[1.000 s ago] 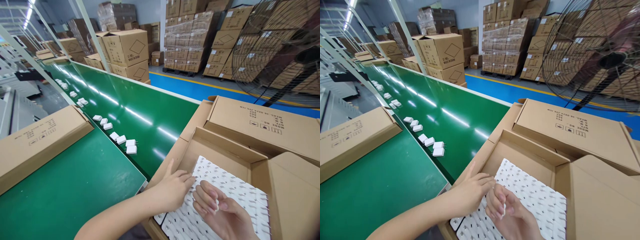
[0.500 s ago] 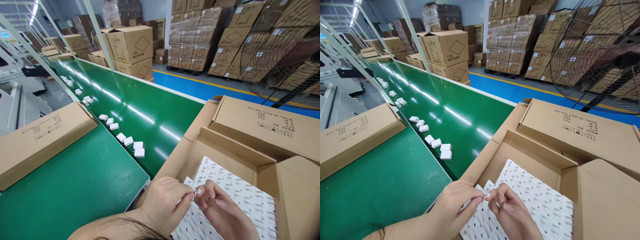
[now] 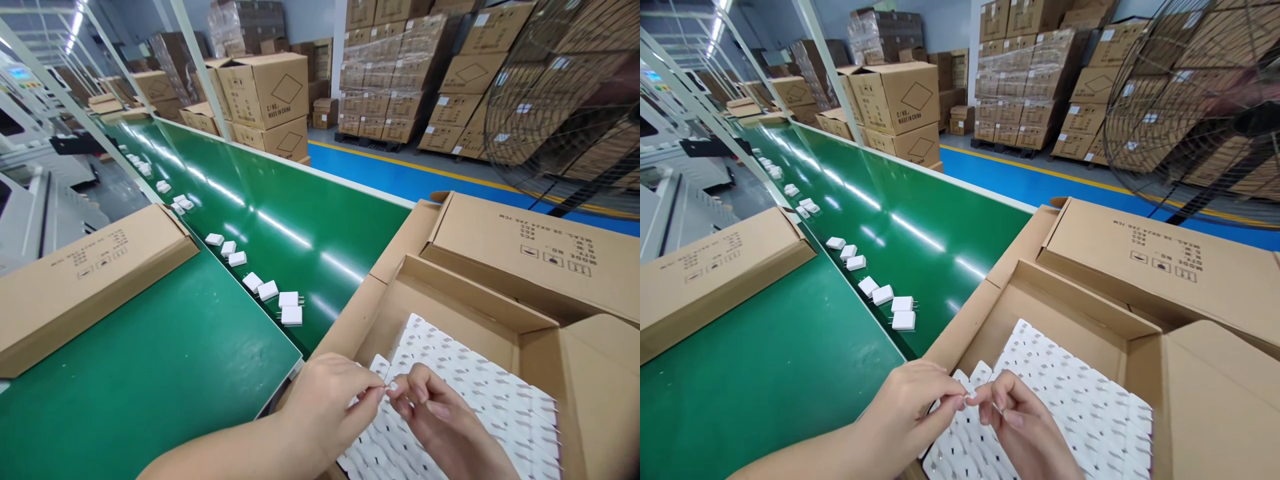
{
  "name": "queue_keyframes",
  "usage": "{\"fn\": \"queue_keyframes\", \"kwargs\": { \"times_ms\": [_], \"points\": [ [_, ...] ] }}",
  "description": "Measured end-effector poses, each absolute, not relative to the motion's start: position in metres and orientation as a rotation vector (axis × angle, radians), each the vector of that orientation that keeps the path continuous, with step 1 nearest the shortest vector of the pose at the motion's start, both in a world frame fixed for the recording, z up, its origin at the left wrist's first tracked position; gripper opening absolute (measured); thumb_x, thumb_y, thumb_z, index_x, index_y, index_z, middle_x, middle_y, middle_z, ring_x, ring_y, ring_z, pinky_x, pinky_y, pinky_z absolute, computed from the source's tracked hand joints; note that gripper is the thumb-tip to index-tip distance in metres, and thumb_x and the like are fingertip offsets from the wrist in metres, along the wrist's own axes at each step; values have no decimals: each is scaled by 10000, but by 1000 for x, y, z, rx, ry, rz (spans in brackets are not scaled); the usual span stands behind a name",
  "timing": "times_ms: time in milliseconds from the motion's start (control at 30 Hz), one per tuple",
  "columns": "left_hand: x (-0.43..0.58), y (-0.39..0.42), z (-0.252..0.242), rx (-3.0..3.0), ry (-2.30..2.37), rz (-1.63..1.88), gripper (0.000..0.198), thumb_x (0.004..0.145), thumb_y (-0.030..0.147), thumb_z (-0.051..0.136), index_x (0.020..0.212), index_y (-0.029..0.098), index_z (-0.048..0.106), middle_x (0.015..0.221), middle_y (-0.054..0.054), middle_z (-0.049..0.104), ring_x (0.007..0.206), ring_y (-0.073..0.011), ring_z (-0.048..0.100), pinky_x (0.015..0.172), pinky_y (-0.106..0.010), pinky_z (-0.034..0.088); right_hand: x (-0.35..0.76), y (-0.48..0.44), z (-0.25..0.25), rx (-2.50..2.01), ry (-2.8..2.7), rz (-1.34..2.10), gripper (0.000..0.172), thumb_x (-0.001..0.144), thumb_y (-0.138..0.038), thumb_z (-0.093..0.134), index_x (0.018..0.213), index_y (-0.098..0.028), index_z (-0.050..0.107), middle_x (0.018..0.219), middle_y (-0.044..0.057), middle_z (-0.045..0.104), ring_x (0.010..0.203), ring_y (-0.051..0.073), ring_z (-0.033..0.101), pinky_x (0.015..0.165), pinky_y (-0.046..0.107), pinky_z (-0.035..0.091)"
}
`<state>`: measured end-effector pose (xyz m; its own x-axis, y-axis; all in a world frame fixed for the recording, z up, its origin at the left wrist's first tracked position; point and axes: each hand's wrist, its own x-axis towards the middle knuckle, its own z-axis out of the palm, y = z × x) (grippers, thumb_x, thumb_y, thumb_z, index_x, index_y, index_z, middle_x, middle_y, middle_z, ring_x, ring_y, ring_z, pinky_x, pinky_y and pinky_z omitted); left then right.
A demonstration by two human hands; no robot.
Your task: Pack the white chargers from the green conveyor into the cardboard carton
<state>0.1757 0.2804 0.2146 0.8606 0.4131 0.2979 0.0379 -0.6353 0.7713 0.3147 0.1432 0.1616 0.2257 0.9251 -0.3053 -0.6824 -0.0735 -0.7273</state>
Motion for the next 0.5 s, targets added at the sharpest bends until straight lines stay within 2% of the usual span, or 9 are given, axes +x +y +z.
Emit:
{"fn": "queue_keyframes", "kwargs": {
  "times_ms": [267, 400, 500],
  "points": [
    [179, 281, 202, 2197, 325, 747, 158, 755, 71, 527, 667, 178, 602, 563, 42, 618, 504, -84, 537, 549, -205, 431, 309, 145, 162, -1008, -295, 1298, 233, 686, -464, 706, 717, -280, 567, 835, 19, 654, 737, 211, 486, 731, 348, 402],
    [182, 280, 191, 2396, 330, 932, 158, 792, 96, 508, 677, 176, 581, 588, 19, 634, 532, -106, 558, 600, -242, 478, 313, 142, 145, -1077, -382, 1251, 227, 638, -444, 742, 700, -280, 597, 960, 49, 701, 709, 222, 495, 681, 364, 431],
    [181, 279, 190, 2504, 314, 969, 183, 819, 107, 490, 676, 177, 581, 575, 10, 630, 550, -120, 577, 658, -267, 506, 310, 143, 142, -1151, -344, 1182, 185, 647, -425, 734, 708, -286, 628, 939, 45, 692, 739, 228, 511, 669, 347, 441]
  ]
}}
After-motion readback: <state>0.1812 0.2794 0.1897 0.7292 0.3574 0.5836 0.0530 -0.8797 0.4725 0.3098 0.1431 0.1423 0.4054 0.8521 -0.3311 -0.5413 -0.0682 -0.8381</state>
